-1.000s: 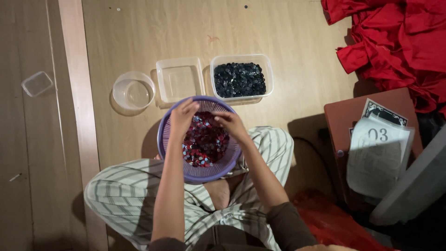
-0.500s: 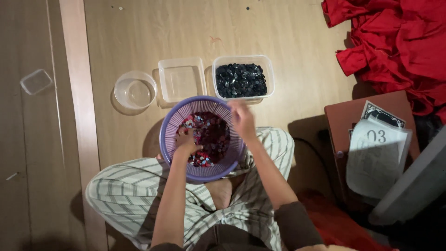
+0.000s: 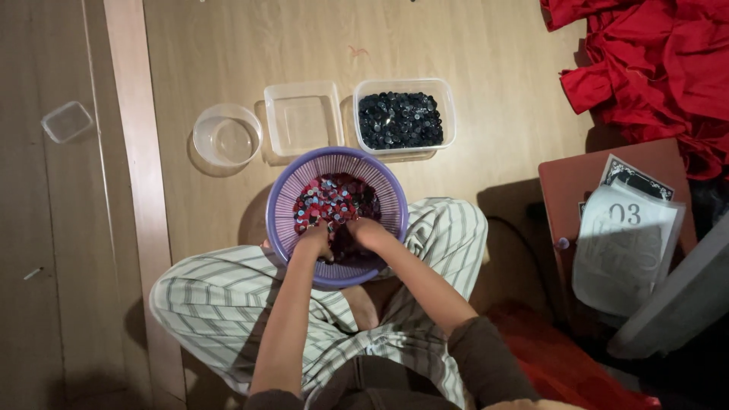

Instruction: Sorting small black buttons from a mixed basket into a separate plastic container

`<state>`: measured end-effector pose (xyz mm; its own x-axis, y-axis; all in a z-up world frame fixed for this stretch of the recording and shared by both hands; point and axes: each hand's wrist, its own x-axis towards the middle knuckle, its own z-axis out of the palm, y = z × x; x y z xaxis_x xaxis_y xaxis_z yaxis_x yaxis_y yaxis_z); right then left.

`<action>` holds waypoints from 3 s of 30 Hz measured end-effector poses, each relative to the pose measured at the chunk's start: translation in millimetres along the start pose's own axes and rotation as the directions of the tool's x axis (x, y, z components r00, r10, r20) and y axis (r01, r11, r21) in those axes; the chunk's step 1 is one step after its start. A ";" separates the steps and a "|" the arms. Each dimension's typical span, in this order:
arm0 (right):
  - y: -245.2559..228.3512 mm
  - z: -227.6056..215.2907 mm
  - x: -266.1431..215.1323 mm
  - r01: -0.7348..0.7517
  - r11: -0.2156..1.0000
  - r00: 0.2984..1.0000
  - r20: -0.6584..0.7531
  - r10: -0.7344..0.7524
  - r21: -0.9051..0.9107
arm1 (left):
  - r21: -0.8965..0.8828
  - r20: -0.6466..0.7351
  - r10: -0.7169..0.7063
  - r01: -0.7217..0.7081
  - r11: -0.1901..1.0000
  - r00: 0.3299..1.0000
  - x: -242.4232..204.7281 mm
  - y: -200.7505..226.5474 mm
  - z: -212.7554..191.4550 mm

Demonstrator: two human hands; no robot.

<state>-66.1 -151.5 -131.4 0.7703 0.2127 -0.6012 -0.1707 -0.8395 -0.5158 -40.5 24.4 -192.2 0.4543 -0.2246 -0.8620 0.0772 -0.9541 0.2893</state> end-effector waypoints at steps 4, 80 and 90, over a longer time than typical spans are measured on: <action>-26.4 -40.5 -40.1 0.064 0.977 0.986 -0.138 -0.094 -0.205 | 0.003 -0.017 0.025 -0.025 1.000 1.000 -42.5 17.6 -33.7; -35.9 -111.8 -22.1 0.615 0.742 0.684 -0.649 -0.333 0.266 | -0.137 -0.940 0.183 -0.812 0.568 0.287 -131.2 122.1 -125.1; -11.6 -228.7 -46.6 0.522 0.740 0.585 -0.809 0.052 0.425 | -0.241 -0.812 0.190 -0.612 0.753 0.552 -145.9 66.6 -126.7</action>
<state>40.5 -265.9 42.1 0.9391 -0.3236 0.1154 0.0148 -0.2974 -0.9546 10.7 18.8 5.5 0.9860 -0.1444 -0.0836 -0.0065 -0.5337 0.8457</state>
